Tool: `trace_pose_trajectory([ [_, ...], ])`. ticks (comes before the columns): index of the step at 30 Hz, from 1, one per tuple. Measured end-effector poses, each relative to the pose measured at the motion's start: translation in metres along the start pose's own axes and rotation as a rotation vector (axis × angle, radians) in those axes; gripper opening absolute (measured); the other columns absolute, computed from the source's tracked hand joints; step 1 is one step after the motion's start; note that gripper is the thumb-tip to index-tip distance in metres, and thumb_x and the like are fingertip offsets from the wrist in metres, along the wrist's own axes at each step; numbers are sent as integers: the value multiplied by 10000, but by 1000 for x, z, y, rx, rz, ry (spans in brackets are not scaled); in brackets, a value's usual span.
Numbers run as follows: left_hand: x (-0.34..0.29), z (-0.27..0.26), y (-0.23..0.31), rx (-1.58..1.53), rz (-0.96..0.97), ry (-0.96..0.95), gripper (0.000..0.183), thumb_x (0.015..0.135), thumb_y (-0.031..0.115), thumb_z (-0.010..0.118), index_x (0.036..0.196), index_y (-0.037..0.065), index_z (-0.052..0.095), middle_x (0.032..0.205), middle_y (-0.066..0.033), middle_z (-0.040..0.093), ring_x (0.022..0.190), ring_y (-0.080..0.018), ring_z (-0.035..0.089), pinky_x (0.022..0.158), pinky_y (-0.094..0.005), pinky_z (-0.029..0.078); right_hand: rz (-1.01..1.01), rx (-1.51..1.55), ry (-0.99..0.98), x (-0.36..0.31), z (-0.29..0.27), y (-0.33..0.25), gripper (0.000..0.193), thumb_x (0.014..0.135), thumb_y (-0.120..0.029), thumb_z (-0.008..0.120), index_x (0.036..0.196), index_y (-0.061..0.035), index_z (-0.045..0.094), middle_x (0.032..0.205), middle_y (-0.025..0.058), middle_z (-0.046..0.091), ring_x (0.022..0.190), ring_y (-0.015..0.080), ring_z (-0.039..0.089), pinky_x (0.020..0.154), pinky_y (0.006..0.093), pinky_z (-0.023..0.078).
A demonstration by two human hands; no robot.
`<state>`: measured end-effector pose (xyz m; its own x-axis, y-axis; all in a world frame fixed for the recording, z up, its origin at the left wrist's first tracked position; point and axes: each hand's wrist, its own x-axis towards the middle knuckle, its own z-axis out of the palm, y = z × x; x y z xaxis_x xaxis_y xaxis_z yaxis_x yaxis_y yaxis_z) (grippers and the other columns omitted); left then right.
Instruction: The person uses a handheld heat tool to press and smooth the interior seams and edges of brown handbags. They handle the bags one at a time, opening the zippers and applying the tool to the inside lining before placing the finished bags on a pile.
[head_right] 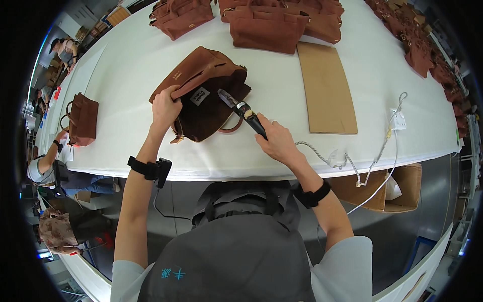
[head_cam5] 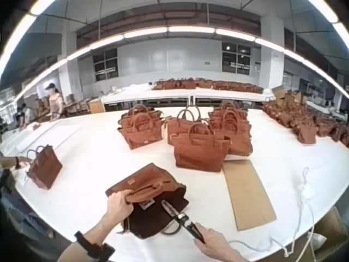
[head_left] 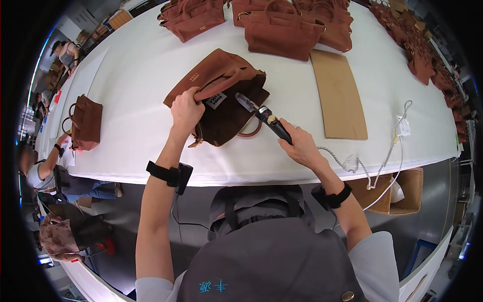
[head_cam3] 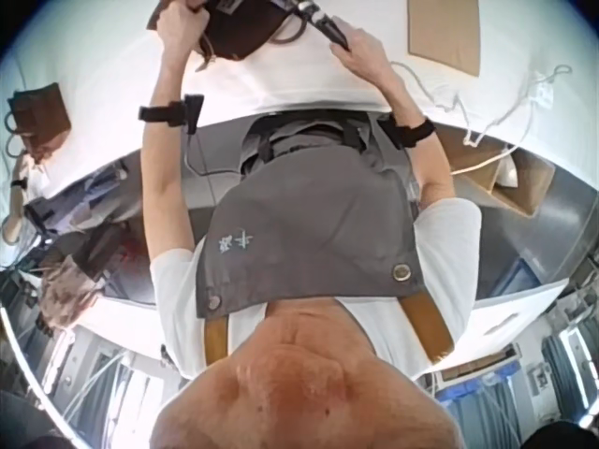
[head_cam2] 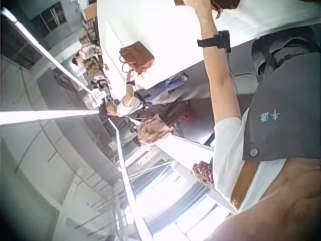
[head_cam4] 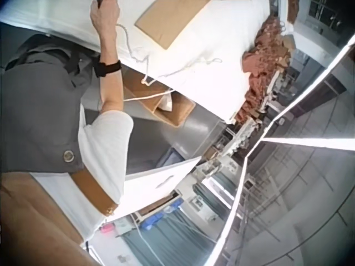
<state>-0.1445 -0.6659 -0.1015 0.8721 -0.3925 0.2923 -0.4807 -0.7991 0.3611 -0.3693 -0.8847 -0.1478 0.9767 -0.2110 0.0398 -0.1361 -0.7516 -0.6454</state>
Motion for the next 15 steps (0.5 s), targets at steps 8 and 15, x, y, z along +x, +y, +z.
trace_pose_trajectory([
  [8,-4,3,-1,24,6,-7,350,729,41,554,1055,111,662,876,-160,671,831,-366,631,751,-429,512,32,-75,25,26,29,-9,569,832,-181,561,1343,-28,364,792,238,559,705,404,579,649,472,467],
  [15,-6,-2,-2,6,2,-14,338,726,37,557,1041,105,662,856,-163,669,811,-368,634,739,-428,513,34,-82,-25,23,18,-18,568,812,-159,544,1324,8,362,805,244,565,698,417,595,652,480,489],
])
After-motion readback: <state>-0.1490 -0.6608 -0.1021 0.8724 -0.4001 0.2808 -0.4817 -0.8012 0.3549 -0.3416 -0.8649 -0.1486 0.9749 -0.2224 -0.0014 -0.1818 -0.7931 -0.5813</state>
